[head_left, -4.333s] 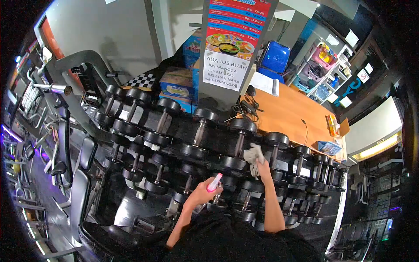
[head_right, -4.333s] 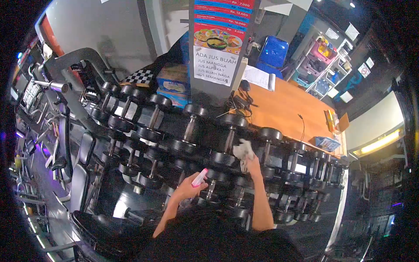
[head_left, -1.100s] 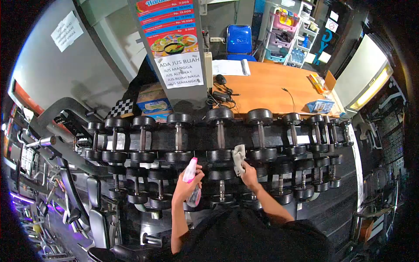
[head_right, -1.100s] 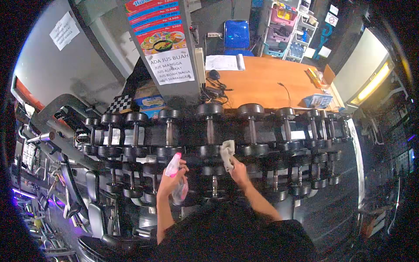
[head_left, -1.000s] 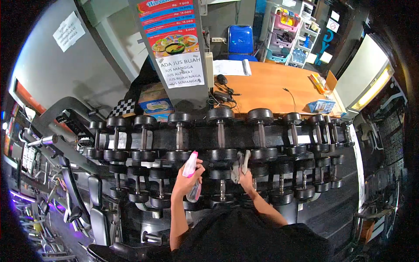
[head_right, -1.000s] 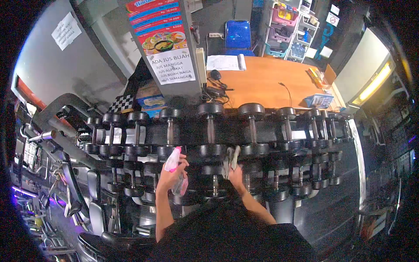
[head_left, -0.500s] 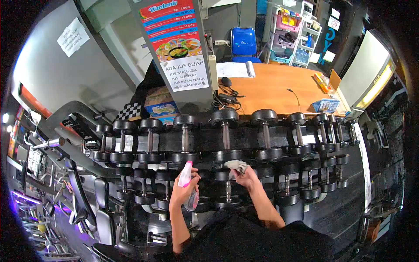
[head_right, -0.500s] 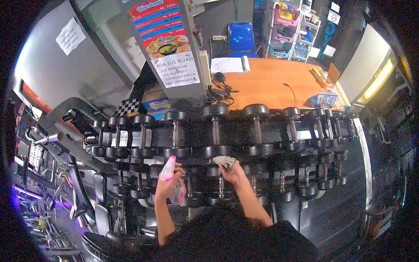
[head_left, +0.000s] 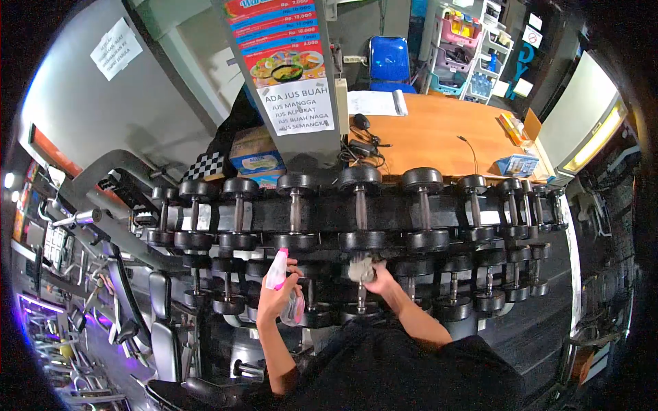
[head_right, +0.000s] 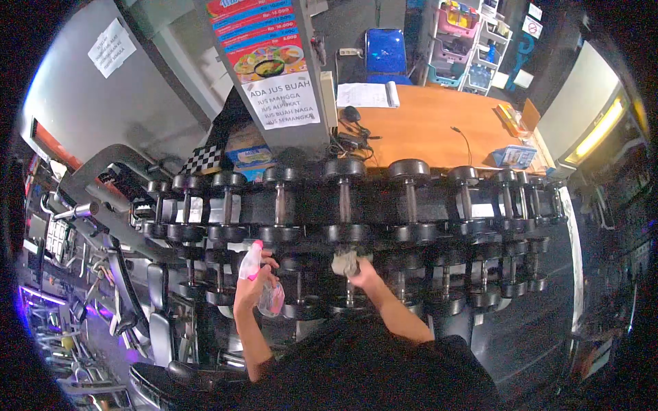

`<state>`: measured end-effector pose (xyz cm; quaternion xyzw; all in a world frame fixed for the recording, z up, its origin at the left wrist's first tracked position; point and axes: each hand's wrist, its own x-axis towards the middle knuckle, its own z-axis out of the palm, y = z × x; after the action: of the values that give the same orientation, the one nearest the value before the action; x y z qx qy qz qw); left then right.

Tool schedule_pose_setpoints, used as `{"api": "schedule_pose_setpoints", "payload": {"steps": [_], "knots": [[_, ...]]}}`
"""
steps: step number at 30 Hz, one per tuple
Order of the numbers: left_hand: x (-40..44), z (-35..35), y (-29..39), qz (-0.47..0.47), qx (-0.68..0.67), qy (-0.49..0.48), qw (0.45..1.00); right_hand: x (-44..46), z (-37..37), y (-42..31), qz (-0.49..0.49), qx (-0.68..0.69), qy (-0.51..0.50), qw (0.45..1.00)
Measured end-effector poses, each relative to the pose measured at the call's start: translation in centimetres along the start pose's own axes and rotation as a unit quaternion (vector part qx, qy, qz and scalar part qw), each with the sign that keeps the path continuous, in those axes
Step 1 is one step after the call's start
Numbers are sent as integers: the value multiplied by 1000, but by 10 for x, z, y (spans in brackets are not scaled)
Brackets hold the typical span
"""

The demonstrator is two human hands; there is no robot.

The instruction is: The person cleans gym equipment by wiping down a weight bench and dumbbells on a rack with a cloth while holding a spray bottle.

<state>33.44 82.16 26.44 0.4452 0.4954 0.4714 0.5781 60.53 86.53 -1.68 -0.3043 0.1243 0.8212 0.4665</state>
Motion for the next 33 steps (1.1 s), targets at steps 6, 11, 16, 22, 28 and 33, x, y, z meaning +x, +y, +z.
{"api": "schedule_pose_setpoints", "payload": {"steps": [6,11,16,22,28,33], "knots": [[2,-8,-3,22,17,-13,1000,-80,121,-7,-35,-24,174,984],[7,-14,-23,-10,-16,-15,1000,-135,126,-9,-16,7,-34,999],[6,-15,-24,-18,-13,-15,1000,-117,109,-10,131,-233,20,963],[3,-18,-18,-10,-22,-8,1000,-14,27,16,178,-164,74,967],[2,-18,-20,-2,-19,-3,1000,4,82,29,5,191,-50,980],[6,-22,-35,-8,-10,-11,1000,-1,80,31,31,249,-31,967]]}}
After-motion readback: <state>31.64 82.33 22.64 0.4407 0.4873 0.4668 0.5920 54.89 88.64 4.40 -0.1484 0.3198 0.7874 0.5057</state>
